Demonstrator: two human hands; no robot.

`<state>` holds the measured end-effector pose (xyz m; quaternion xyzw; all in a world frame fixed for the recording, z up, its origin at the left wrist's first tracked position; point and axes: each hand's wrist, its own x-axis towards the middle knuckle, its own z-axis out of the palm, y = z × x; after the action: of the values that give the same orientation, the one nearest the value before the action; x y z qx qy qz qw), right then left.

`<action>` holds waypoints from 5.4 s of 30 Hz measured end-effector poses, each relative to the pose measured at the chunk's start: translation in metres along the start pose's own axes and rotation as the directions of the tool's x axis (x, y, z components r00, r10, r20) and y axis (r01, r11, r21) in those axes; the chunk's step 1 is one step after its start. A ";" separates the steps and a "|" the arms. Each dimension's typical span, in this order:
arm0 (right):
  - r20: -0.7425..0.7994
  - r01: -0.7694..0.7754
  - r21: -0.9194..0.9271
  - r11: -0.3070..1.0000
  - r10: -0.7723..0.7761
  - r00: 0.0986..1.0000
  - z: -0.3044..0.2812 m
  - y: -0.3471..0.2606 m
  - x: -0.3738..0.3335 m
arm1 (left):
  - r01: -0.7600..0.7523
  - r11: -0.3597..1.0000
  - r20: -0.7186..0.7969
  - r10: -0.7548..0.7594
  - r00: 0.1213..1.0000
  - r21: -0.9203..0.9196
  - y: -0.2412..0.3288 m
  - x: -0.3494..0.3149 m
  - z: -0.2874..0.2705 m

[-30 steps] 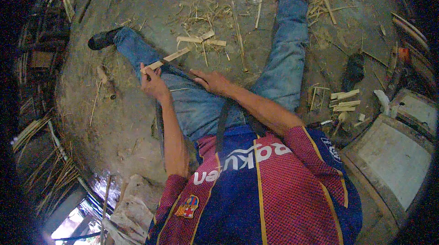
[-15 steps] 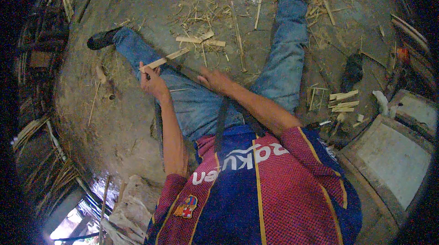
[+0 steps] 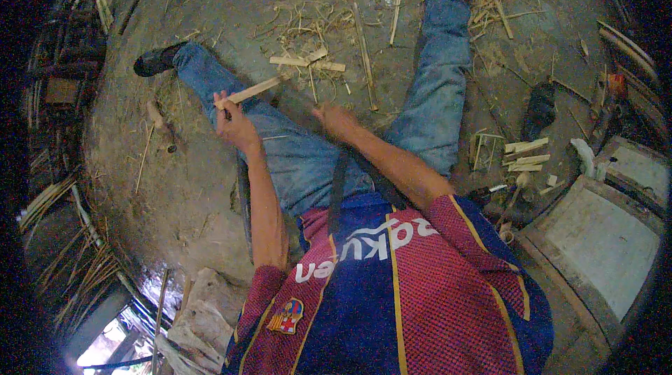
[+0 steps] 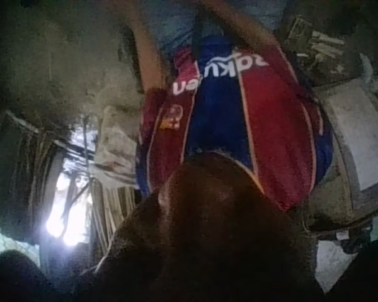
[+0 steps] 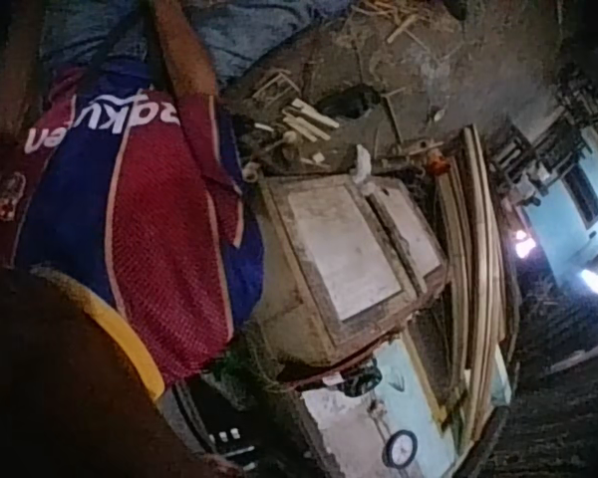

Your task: The person sits on the floor and uses a knife to shave thin strips from a piece of wood, repeatedly scraping along its length to produce wood shavings.

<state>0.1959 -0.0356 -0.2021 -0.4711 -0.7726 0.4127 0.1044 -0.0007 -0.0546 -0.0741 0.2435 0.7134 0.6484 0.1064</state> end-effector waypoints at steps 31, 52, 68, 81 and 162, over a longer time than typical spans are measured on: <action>0.089 0.178 0.254 0.951 -0.207 0.974 -0.025 -0.033 -0.019 | 0.195 0.924 0.024 -0.198 0.980 -0.328 -0.010 0.002 -0.006; 0.072 0.089 0.138 0.986 -0.100 0.992 -0.020 -0.014 -0.012 | 0.178 0.940 0.034 -0.176 0.984 -0.293 -0.010 -0.002 -0.009; 0.132 0.010 -0.005 1.000 -0.009 0.991 -0.028 -0.008 -0.010 | 0.126 0.939 0.065 -0.111 0.992 -0.321 -0.010 -0.004 -0.006; 0.082 -0.118 0.215 0.969 0.103 0.991 -0.039 0.001 -0.006 | 0.154 0.948 0.011 -0.158 0.987 -0.279 -0.007 0.007 -0.011; -0.234 -0.159 -0.276 0.948 0.094 0.968 -0.204 0.002 0.042 | 0.193 0.889 0.654 -0.440 0.615 0.416 0.077 -0.139 -0.047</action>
<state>0.2877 0.1090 -0.0829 -0.5725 -0.7770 0.2455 0.0910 0.1128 -0.1597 -0.0155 0.3642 0.7322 0.3478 0.4585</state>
